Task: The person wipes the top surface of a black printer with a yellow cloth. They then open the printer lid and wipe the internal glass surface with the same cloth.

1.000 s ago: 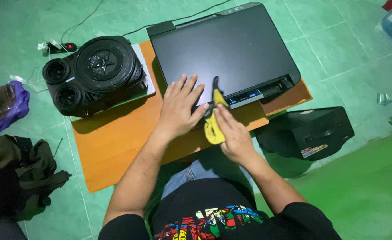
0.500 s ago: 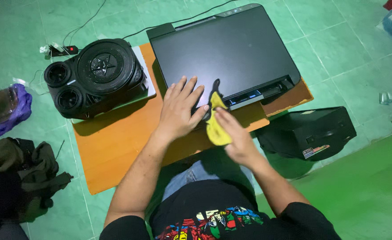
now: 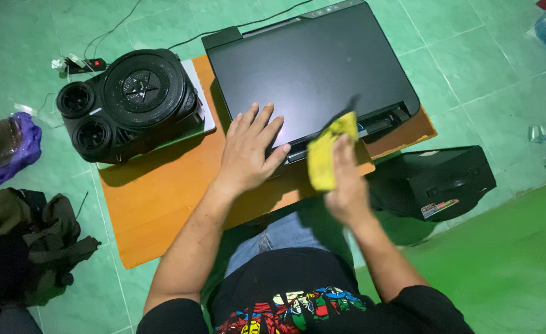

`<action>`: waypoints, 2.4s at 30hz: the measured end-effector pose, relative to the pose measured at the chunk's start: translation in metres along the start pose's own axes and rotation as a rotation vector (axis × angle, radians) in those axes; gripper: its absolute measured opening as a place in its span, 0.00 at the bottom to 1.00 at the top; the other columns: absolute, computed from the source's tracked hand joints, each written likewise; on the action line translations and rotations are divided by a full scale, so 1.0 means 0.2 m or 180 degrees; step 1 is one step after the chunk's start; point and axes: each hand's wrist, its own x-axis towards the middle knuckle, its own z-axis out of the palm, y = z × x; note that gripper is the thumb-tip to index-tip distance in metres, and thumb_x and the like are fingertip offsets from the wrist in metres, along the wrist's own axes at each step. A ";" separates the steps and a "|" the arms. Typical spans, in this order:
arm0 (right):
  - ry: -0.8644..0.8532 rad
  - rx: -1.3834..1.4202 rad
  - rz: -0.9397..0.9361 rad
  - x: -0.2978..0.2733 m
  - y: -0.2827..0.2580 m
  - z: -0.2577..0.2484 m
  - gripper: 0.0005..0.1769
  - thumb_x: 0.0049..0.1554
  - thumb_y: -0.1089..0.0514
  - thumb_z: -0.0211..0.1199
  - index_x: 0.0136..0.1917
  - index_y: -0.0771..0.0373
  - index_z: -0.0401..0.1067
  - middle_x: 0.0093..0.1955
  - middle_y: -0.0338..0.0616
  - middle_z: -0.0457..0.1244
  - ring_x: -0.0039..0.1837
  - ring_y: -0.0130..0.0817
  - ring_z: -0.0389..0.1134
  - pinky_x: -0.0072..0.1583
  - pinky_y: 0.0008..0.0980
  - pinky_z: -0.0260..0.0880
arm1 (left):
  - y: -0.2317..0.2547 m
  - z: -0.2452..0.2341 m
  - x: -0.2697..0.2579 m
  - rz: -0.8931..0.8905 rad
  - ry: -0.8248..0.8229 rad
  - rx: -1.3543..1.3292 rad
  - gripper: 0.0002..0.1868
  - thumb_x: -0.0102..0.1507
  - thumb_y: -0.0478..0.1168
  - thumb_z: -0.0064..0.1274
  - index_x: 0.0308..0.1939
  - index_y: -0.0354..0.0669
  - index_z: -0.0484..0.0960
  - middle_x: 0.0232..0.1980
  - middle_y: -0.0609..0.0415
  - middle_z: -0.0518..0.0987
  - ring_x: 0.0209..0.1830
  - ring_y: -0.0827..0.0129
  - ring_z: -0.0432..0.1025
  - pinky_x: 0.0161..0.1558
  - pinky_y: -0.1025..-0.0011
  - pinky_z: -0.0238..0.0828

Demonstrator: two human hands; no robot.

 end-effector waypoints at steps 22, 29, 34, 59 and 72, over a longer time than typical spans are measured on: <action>0.0178 -0.0669 0.0249 0.04 0.12 -0.05 0.46 0.50 0.77 0.52 0.82 0.69 0.51 0.83 0.64 0.46 0.81 0.60 0.54 0.72 0.45 0.67 | 0.01 -0.01 0.00 -0.0010 -0.0009 0.0020 0.29 0.68 0.56 0.50 0.66 0.43 0.76 0.76 0.40 0.67 0.78 0.40 0.56 0.74 0.42 0.49; 0.0259 -0.0342 0.0465 0.06 0.10 -0.03 0.48 0.48 0.78 0.47 0.82 0.71 0.48 0.84 0.68 0.44 0.80 0.63 0.54 0.69 0.43 0.70 | 0.00 -0.01 0.01 0.0012 0.0008 0.0022 0.29 0.68 0.57 0.50 0.66 0.43 0.76 0.76 0.40 0.67 0.77 0.40 0.56 0.74 0.42 0.49; -0.0148 -0.0176 0.0089 0.05 0.00 -0.03 0.51 0.40 0.74 0.50 0.79 0.70 0.53 0.81 0.67 0.48 0.78 0.63 0.57 0.65 0.42 0.70 | 0.00 -0.01 0.00 0.0003 -0.0003 0.0024 0.30 0.68 0.57 0.51 0.67 0.43 0.76 0.76 0.41 0.67 0.77 0.40 0.57 0.74 0.42 0.49; -0.1402 -0.0625 -0.0837 0.56 0.08 -0.07 0.43 0.62 0.42 0.62 0.78 0.71 0.56 0.81 0.65 0.50 0.82 0.61 0.47 0.77 0.55 0.47 | -0.02 0.02 0.01 -0.0003 0.0037 0.0037 0.30 0.67 0.57 0.50 0.66 0.42 0.76 0.75 0.41 0.67 0.77 0.40 0.57 0.74 0.43 0.49; -0.1868 -0.1162 -0.0129 0.78 0.32 -0.02 0.29 0.65 0.47 0.44 0.72 0.63 0.65 0.75 0.64 0.57 0.73 0.61 0.58 0.72 0.56 0.56 | -0.01 0.02 0.00 -0.0039 0.0179 -0.0106 0.36 0.69 0.61 0.47 0.73 0.42 0.68 0.77 0.36 0.64 0.78 0.40 0.56 0.74 0.43 0.49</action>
